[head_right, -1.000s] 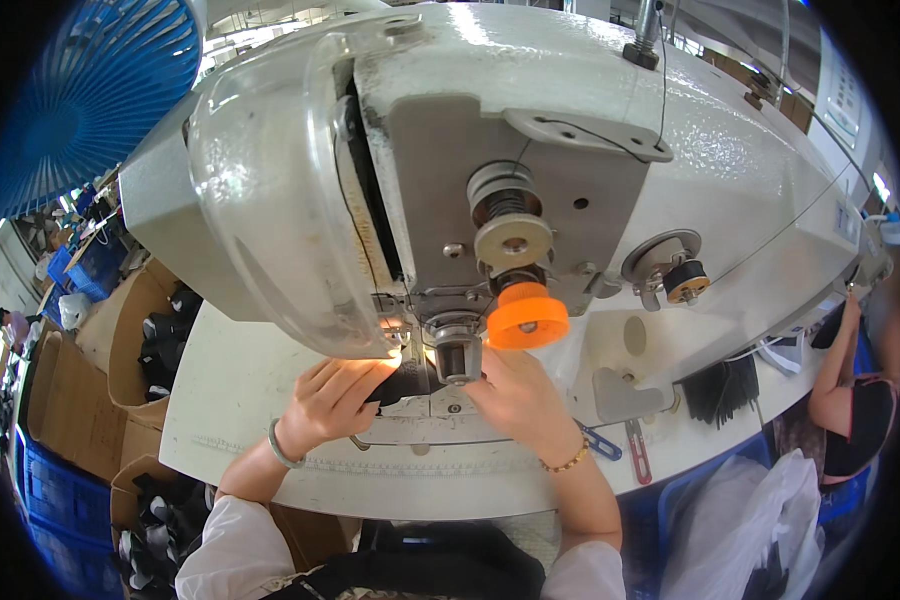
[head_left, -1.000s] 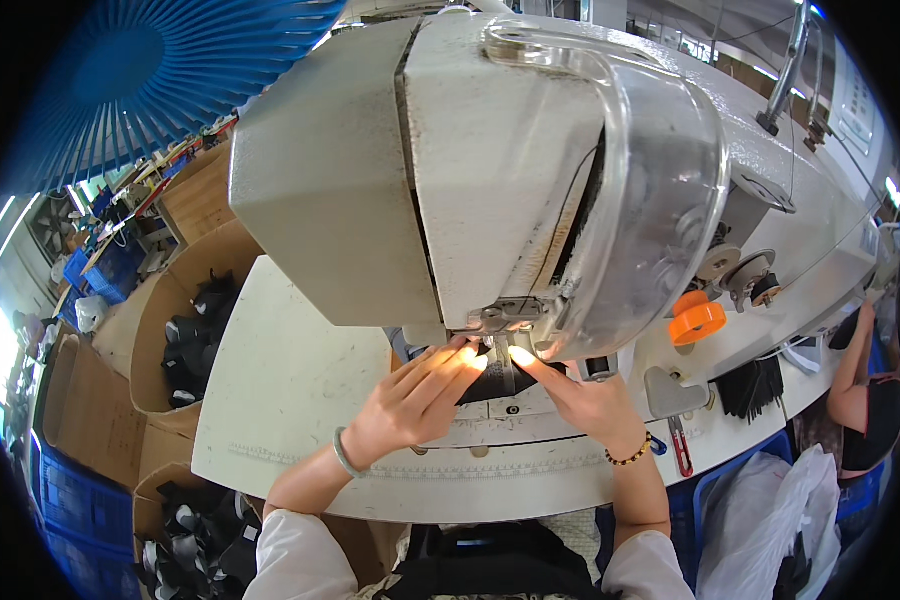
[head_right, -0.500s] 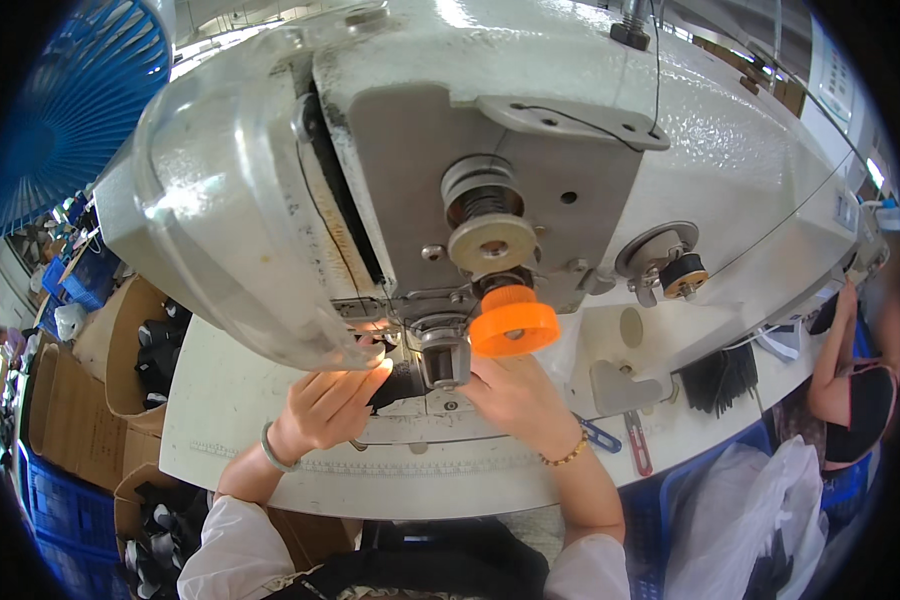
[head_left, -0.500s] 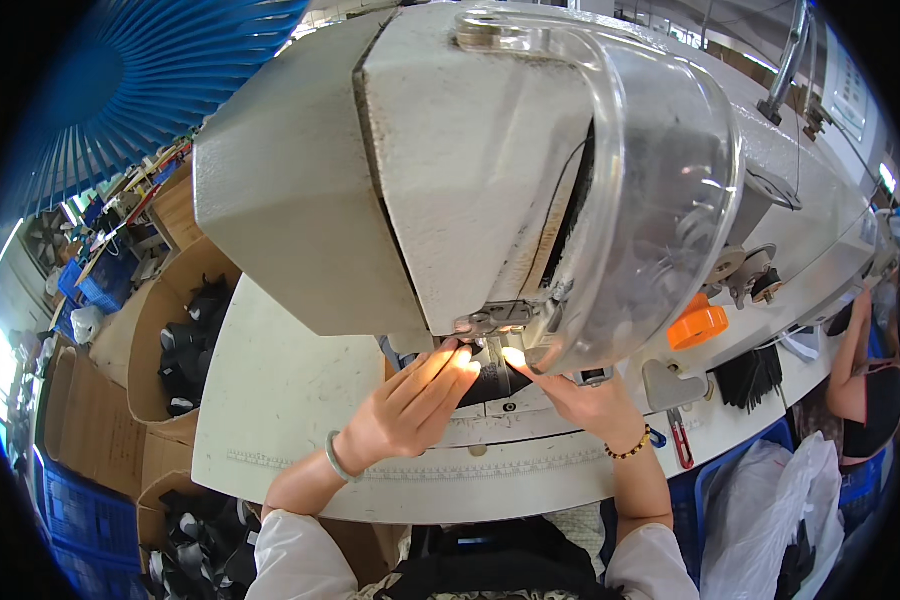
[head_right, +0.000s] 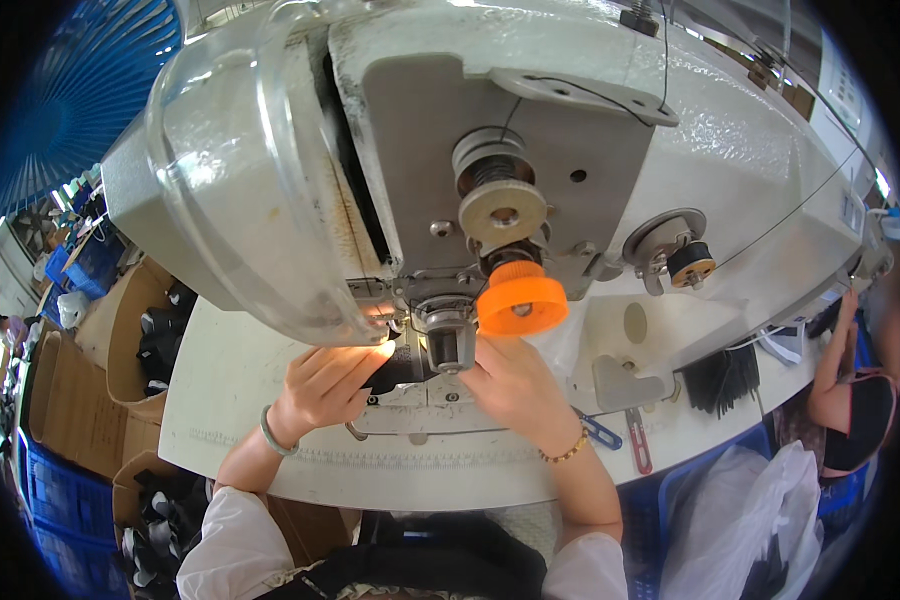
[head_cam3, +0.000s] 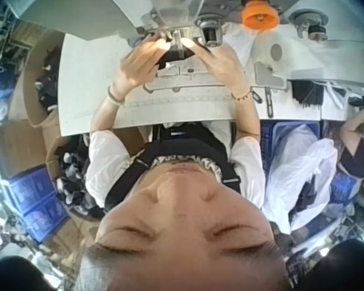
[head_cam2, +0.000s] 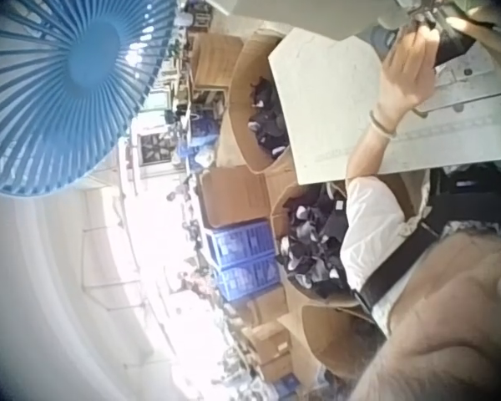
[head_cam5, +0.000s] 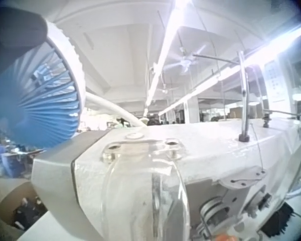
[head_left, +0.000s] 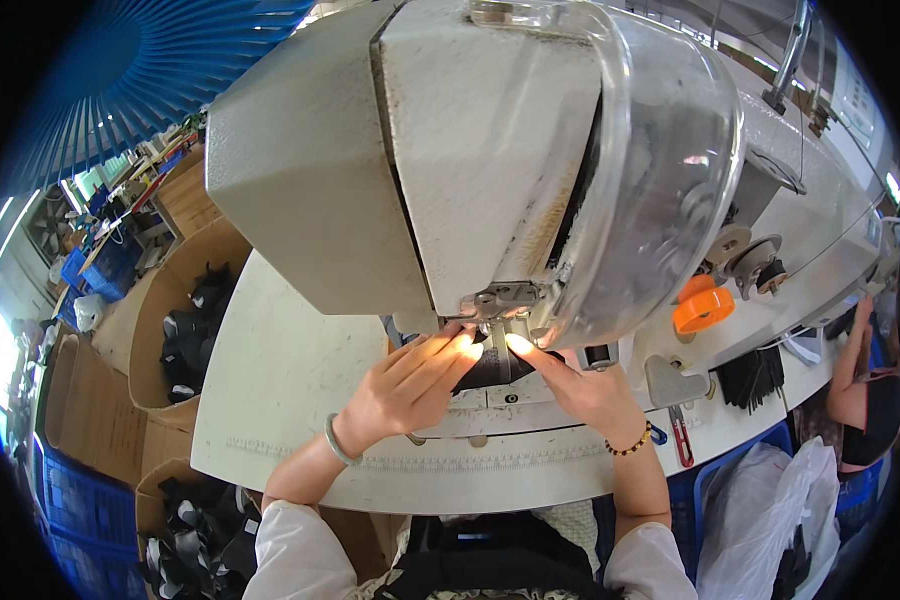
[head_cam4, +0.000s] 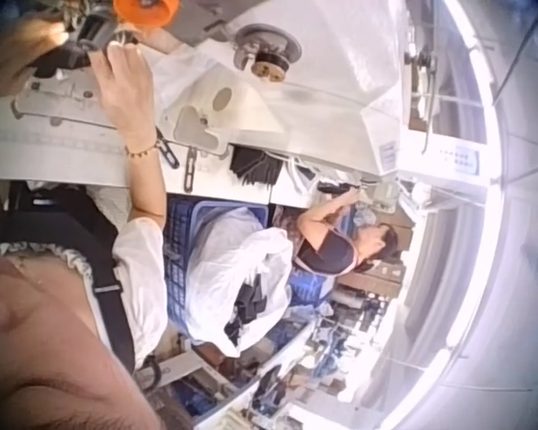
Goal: Stitching together components of shoe uppers using an industrial sewing machine and trimming excess thread with nippers.
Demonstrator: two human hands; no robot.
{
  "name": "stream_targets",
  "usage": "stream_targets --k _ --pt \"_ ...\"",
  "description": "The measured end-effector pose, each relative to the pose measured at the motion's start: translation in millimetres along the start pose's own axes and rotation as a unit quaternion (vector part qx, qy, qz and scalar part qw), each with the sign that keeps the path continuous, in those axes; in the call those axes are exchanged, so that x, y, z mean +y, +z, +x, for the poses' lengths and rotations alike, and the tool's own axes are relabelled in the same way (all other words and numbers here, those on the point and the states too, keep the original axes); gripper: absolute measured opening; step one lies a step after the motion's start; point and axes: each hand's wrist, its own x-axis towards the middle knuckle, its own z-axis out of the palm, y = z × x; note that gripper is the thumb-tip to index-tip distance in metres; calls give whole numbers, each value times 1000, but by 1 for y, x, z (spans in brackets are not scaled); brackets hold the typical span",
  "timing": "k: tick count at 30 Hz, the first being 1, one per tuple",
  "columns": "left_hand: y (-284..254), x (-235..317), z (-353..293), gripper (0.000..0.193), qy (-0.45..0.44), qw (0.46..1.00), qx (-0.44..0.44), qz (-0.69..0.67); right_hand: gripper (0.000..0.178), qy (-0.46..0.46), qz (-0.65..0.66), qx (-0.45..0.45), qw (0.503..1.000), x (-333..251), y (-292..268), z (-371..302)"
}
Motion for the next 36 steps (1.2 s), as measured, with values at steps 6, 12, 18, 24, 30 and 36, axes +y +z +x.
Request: stream_targets --k 6,12,18,24,30,36 --pt "-4 6 6 26 59 995 -13 79 51 -19 37 35 998 4 0 3" --pt "-1 7 5 26 58 994 -12 95 49 -17 38 27 999 7 5 -2" --pt "1 7 3 24 24 997 -12 66 47 3 50 34 998 5 4 0" --pt "2 5 4 26 -1 1000 7 12 45 11 56 30 998 7 5 0" --pt "3 5 4 26 -3 1000 15 15 42 15 99 64 993 10 8 3" --pt "11 7 -3 32 7 998 48 28 31 -31 108 82 990 20 11 2"
